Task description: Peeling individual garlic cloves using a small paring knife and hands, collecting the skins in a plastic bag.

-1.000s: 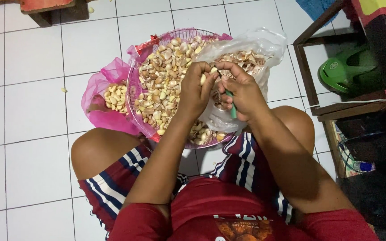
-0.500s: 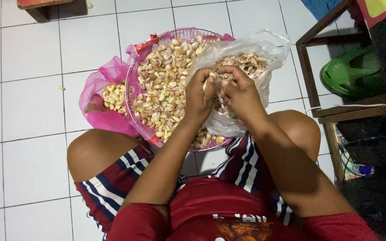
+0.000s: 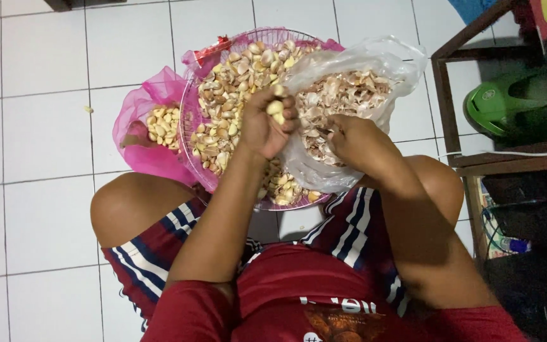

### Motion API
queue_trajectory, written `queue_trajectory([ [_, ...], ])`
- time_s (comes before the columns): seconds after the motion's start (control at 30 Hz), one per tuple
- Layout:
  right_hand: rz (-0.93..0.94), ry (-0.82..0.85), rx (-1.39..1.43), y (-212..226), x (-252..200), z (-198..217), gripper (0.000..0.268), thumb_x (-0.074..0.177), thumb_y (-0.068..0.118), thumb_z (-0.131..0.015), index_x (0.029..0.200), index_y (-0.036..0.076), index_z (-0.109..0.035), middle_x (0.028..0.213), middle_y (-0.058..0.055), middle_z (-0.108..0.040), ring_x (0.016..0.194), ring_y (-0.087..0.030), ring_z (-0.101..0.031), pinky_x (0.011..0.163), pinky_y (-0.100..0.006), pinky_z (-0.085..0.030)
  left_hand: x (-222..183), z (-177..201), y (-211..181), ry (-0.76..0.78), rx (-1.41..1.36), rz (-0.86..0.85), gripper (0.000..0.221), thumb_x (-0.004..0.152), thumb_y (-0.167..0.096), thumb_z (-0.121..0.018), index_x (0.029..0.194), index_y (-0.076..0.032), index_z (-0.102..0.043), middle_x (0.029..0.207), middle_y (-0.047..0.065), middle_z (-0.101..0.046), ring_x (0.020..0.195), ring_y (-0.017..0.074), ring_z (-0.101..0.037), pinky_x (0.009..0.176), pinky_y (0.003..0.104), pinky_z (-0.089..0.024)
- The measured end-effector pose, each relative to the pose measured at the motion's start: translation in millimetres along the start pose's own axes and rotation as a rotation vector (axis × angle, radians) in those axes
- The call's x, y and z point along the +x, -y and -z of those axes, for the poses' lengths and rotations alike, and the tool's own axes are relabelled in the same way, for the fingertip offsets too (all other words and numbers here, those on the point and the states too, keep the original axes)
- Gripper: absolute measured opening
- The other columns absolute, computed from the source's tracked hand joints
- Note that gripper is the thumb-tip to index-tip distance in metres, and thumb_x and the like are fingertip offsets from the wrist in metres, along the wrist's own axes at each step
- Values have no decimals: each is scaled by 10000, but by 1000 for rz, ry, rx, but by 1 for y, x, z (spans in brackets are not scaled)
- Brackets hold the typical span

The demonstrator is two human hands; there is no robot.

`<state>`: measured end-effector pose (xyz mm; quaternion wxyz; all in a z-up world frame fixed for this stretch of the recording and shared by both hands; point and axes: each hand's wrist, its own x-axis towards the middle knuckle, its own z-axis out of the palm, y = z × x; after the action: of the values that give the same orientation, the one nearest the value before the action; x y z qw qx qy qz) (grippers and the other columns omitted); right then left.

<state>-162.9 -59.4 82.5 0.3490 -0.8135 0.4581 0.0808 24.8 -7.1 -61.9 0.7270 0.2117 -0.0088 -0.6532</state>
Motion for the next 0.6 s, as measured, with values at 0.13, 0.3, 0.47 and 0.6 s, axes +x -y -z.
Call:
queue_trajectory([
  [0.13,-10,71,-17,5,4,4,449,954,200,-526,1381,218,-664,1120,-192,-750,1087,-420,-695,923,-520,-529,-17,16,-73,-253,65,-226,157,898,-285,-582,860,-138,-621,724,54,-646,590,175,-666,396,246,-478],
  [0.3,-16,94,-16,15,4,9,440,938,207,-577,1364,181,-684,1178,-193,-741,1112,-415,-693,941,-521,-522,-61,69,-150,-788,395,-492,223,935,-380,-522,816,-194,-558,633,-14,-620,510,108,-601,344,215,-433],
  [0.47,46,96,-26,7,12,3,419,948,176,-569,1348,124,-682,1213,-234,-720,1175,-452,-651,983,-547,-502,-39,251,-190,-950,-270,-892,574,683,-324,-715,1096,52,-582,1067,316,-558,984,597,-635,864,738,-547],
  [0.6,90,94,-42,3,16,-1,412,948,173,-587,1343,95,-675,1226,-246,-711,1180,-475,-637,984,-572,-493,-70,125,-161,-1012,-270,-941,898,686,-481,-712,1383,21,-448,1280,295,-414,1243,480,-493,1113,488,-368],
])
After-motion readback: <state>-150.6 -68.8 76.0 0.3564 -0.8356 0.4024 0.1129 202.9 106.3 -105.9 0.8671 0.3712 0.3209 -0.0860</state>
